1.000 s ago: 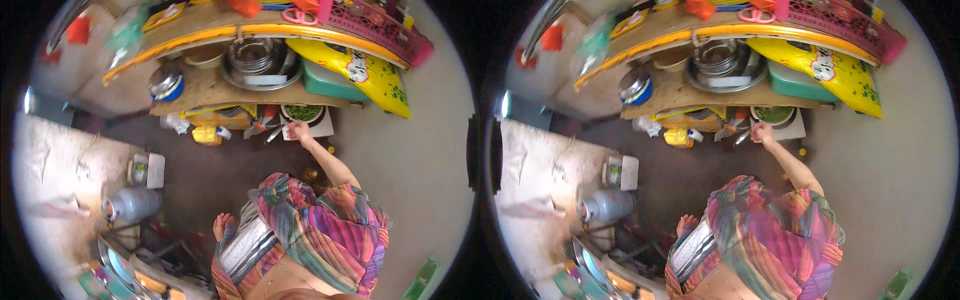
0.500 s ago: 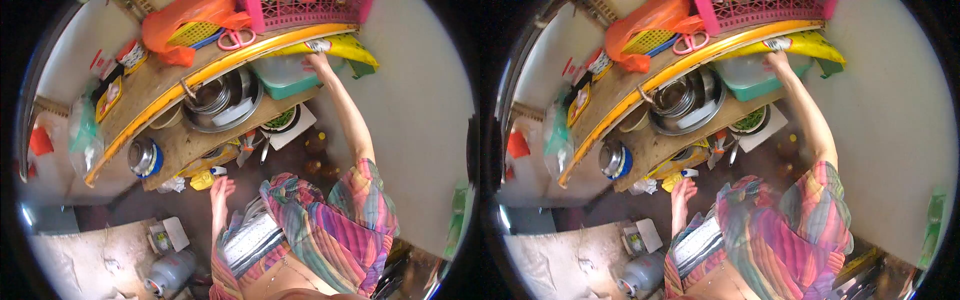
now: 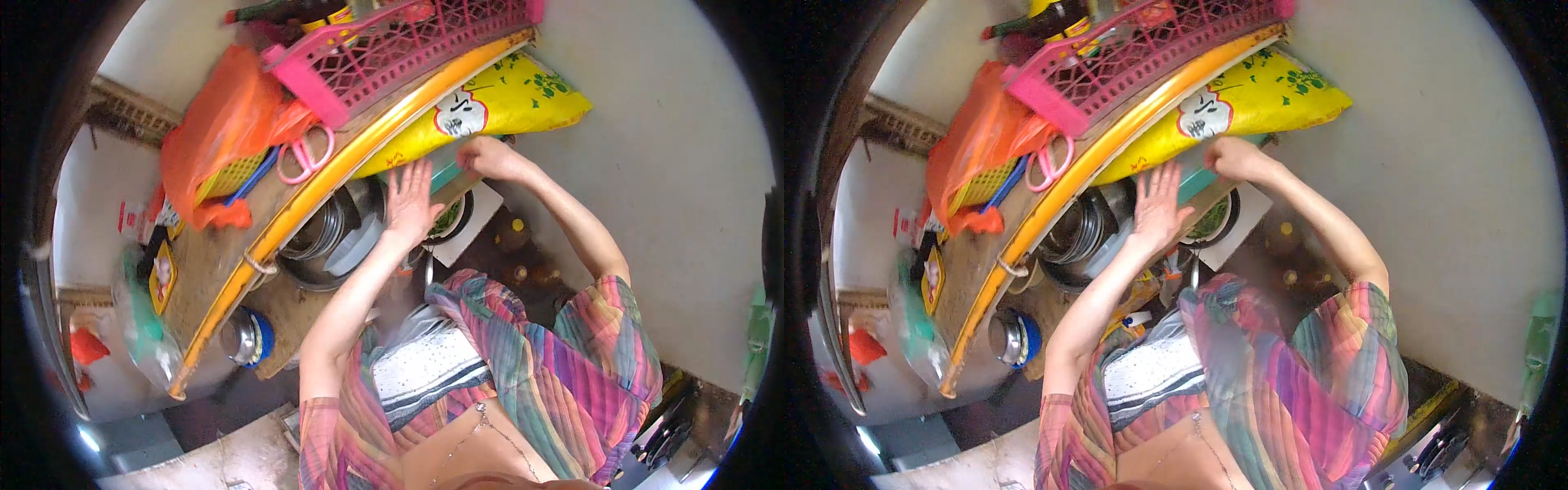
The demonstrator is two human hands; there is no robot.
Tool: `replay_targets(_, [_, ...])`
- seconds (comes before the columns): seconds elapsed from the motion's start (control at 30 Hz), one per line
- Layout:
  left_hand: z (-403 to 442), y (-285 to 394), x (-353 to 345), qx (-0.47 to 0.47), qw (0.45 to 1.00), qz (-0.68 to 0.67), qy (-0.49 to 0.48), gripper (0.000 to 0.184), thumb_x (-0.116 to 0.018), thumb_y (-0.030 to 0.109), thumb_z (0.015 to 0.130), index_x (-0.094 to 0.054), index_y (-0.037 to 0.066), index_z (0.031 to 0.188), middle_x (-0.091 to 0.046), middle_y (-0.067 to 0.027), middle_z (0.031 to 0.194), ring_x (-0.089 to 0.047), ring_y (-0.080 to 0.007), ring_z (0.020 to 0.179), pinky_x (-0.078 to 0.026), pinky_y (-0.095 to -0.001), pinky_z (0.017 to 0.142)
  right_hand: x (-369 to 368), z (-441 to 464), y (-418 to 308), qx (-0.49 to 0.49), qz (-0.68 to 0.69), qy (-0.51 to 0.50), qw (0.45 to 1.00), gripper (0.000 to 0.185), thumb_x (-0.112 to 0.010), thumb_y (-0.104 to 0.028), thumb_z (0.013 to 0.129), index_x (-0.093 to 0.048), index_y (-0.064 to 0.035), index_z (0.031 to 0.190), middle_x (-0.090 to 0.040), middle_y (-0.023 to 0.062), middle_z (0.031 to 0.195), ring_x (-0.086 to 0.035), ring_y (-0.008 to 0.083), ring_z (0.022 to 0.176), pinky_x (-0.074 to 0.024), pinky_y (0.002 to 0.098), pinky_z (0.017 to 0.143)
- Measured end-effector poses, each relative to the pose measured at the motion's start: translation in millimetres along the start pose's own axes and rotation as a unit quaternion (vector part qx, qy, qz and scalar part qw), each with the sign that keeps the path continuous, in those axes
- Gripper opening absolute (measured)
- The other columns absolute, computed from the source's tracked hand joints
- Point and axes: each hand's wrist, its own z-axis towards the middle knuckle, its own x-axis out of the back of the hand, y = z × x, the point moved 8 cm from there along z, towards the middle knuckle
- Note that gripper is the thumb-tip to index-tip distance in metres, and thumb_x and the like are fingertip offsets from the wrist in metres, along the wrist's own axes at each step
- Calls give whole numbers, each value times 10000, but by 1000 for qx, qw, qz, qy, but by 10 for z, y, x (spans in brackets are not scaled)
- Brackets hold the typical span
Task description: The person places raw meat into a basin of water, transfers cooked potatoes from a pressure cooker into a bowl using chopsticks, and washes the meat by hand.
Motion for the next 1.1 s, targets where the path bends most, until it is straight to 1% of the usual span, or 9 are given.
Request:
replay_targets(0.13, [110,-173,292,-30,998,46,20,696,-589,353,807,-301,28,1352,-378,-158,1345,-351,-282,1250,-272,-466,1017,-88,-260,470,-98,9,-20,995,238,-510,-118,702,-637,-20,878,-645,161,808,-642,260,702,-487,374,685])
replay_targets(0.2, [253,-380,523,-21,997,-70,24,583,-574,286,830,-367,4,1296,-440,-214,1268,-428,-330,1174,-342,-423,976,-83,-230,584,-95,35,-4,995,234,-507,-127,716,-641,-31,883,-643,173,826,-630,302,764,-484,399,711])
replay_targets(0.23, [312,-464,638,7,986,-162,44,495,-536,233,858,-394,-36,1249,-498,-263,1162,-484,-374,1091,-383,-396,940,18,-142,570,-46,-10,96,994,229,-508,-126,722,-641,-33,882,-640,182,838,-621,319,790,-483,410,715])
replay_targets(0.3, [414,-671,666,27,978,-182,96,405,-503,244,884,-465,5,1209,-514,-234,1171,-479,-377,1104,-374,-388,955,79,92,569,13,-41,227,973,206,-515,-129,739,-642,-29,866,-628,200,830,-604,358,819,-481,440,728])
replay_targets(0.47, [505,-827,656,70,949,-280,129,445,-546,282,881,-471,27,1238,-501,-149,1247,-439,-280,1182,-306,-355,1006,-1,872,388,-9,-150,234,960,318,-523,-132,757,-537,-37,1060,-588,192,1008,-563,374,923,-461,441,781])
replay_targets(0.5, [495,-787,737,42,958,-228,166,386,-514,301,891,-518,70,1201,-538,-139,1211,-476,-292,1157,-357,-373,977,-15,990,311,1,-201,242,949,446,-539,-145,742,-510,-112,1187,-507,197,1190,-492,361,1092,-421,463,896])
replay_targets(0.57, [494,-790,738,61,955,-252,143,389,-513,303,892,-516,71,1205,-534,-140,1216,-475,-286,1160,-356,-369,978,-73,1206,322,7,-206,248,947,510,-542,-156,746,-454,-127,1247,-424,192,1278,-401,347,1184,-348,455,969])
replay_targets(0.87, [526,-900,565,142,936,-311,85,429,-501,337,893,-487,82,1238,-491,-130,1271,-428,-263,1209,-325,-359,1007,-376,1571,170,65,-261,218,938,596,-514,-277,805,-317,-167,1356,-283,115,1412,-256,298,1304,-195,418,1076])
replay_targets(1.1, [533,-861,549,149,937,-314,40,510,-506,367,893,-430,47,1282,-436,-130,1327,-385,-220,1241,-270,-323,1046,-327,1501,284,35,-80,190,978,598,-434,-410,863,-269,-168,1385,-229,81,1453,-198,270,1340,-136,402,1101])
